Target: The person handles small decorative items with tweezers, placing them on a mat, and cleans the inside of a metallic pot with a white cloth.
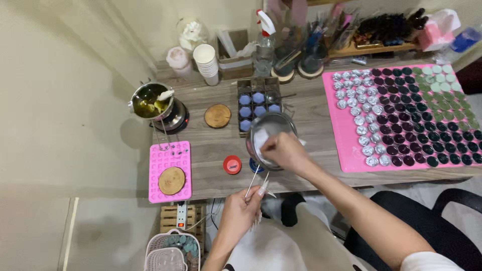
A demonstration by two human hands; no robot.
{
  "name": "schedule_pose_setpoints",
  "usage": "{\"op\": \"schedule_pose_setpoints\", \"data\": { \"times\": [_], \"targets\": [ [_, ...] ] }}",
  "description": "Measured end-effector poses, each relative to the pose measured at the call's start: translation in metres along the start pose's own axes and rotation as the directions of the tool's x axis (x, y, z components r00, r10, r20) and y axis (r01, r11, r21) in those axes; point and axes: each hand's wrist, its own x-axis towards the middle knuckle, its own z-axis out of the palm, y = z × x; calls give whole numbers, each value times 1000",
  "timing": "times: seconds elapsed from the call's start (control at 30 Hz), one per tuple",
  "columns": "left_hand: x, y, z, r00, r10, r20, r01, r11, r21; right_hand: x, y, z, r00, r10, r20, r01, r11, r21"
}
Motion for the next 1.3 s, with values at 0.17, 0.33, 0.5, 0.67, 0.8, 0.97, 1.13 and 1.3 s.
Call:
{"op": "schedule_pose_setpoints", "data": {
  "times": [0.17,0.33,0.5,0.67,0.8,0.97,1.13,1.3],
  "targets": [
    [-1,-3,2,998,3,-60,-4,1000,-23,10,1,7,957,-227,-178,216,973,-80],
    [11,-10,6,992,-4,-128,-7,996,-86,41,-6,14,976,117,182,-141,982,125],
    [35,-23,-8,942,-97,-320,62,991,-118,88,-4,56,934,-356,9,355,931,82],
    [97,-40,-48,922,-58,-383,-2,988,-155,169,21,123,887,-428,174,430,903,29],
    [162,-69,-69,923,0,-386,-83,977,-197,220,53,171,855,-426,296,459,887,-47],
    [217,-110,-92,966,-77,-246,-29,916,-401,266,86,202,813,-379,442,487,858,-161],
    [241,-127,-116,989,-112,-92,49,855,-516,292,92,207,785,-262,561,454,859,-235],
    [253,-139,-139,993,-114,-23,88,869,-487,287,99,206,813,-188,551,405,863,-304]
  ]
}}
